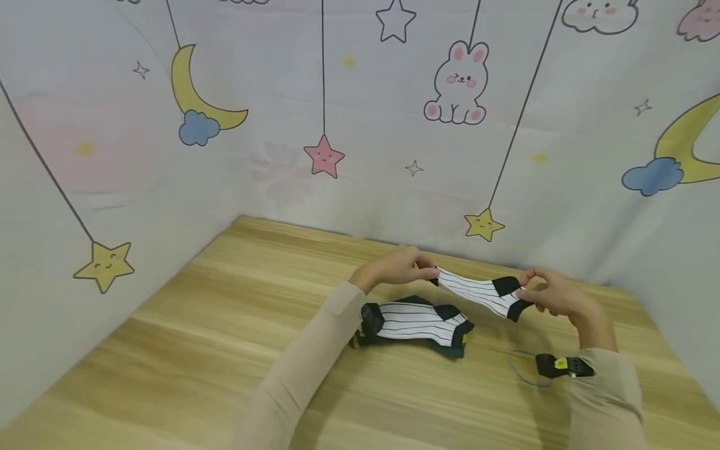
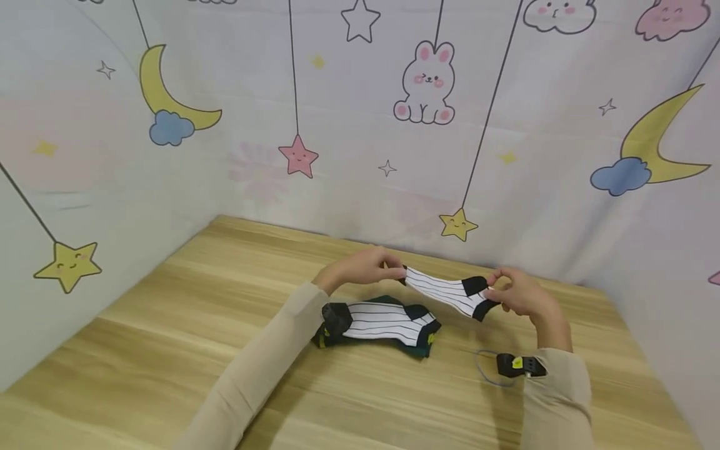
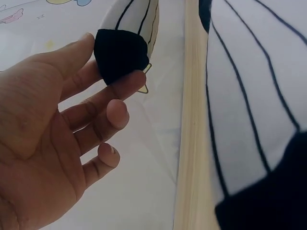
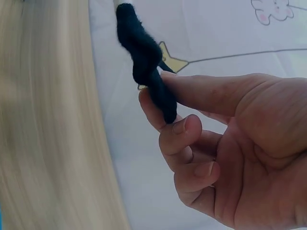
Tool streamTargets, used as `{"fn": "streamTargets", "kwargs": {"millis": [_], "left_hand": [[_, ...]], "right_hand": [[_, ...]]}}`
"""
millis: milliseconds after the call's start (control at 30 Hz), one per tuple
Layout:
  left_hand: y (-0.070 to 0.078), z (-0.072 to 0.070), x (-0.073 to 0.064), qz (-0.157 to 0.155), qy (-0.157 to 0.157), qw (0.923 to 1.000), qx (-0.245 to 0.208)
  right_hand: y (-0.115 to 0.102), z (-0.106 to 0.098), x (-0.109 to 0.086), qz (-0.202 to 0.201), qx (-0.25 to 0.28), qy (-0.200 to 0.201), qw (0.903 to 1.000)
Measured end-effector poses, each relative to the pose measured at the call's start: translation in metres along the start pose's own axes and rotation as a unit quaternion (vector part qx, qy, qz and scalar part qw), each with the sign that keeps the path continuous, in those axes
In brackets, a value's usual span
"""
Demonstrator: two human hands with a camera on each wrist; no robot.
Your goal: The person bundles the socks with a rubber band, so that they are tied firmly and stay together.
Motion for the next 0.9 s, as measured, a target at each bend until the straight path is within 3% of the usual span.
{"fn": "streamTargets", "kwargs": {"millis": [267, 900], "left_hand": [[0.006, -0.013, -0.016, 0.015, 0.016, 0.9998, 0.003], [0.019, -0.034, -0.063, 0.006, 0.035, 0.9987, 0.038]], "right_hand": [[-0.019, 0.003, -0.001, -0.024, -0.009, 0.004, 0.9997], [-0.06, 0.02, -0.008, -0.099, -0.02, 0.0, 0.9949]]}}
Point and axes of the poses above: each hand's wrist, its own x-axis towards the middle knuckle, its own z-axis out of the palm, y = z × x, the point moved 6 cm from there along x, towards the middle knuckle, and after that the axes turned 7 degrees about z, right-handed, at the moved point
